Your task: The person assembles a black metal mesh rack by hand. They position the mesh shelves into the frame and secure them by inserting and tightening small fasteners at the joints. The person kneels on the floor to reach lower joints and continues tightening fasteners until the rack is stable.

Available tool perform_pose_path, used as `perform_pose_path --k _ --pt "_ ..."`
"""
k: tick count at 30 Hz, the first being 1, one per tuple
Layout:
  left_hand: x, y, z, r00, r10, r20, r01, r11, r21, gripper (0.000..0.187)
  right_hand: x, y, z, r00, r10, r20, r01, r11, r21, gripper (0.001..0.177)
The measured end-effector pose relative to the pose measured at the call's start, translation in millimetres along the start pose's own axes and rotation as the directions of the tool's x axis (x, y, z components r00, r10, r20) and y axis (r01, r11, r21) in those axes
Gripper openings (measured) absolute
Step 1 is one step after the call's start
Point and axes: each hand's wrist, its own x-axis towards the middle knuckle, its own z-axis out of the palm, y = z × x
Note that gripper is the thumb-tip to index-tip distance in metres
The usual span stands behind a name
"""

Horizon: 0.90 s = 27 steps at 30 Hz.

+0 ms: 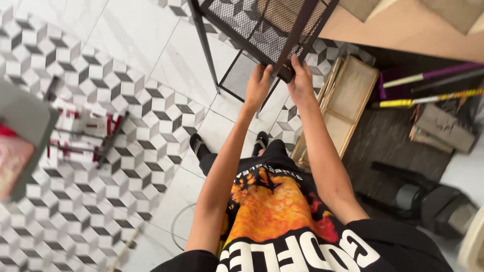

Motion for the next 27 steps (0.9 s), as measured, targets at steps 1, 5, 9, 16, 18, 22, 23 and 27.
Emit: perform_pose_path --k 1,5,9,16,18,22,23,27 --pt "-1 0 3 0.999 -0.025 -0.021 0.025 1.0 -0.006 0.039 5 -1 -4 1.0 0.017 0.012 -0.018 1.0 0.01 0.027" --pt "-3 -6 6 0.994 -0.017 -0.112 0.024 0.998 0.061 0.04 20 12 -12 0.991 0.106 -0.08 -0.096 0.988 0.118 0.025" --pt "10 -17 4 0.994 -0.015 -0.109 0.012 1.0 -0.026 0.04 34 18 -29 0.983 0.181 0.01 -0.181 0.976 0.124 0.026" --pt "28 -11 -28 0.988 -0.153 0.016 0.152 0.946 -0.287 0.044 55 38 -49 0.959 0.283 -0.002 -0.274 0.929 0.249 0.022" --pt "29 -6 -31 0.984 -0.174 0.029 0.175 0.944 -0.281 0.045 56 46 -48 0.956 0.288 -0.052 -0.273 0.942 0.197 0.017" --pt "26 -3 -35 0.97 -0.24 0.027 0.239 0.937 -0.254 0.048 55 54 -43 0.933 0.324 -0.156 -0.297 0.939 0.172 0.017" --pt "27 -4 -37 0.965 -0.263 0.016 0.259 0.936 -0.24 0.049 55 53 -41 0.935 0.33 -0.132 -0.309 0.938 0.155 0.018" --pt "37 -10 -36 0.965 -0.261 0.002 0.255 0.941 -0.224 0.05 64 48 -30 0.899 0.39 -0.199 -0.39 0.92 0.036 0.019"
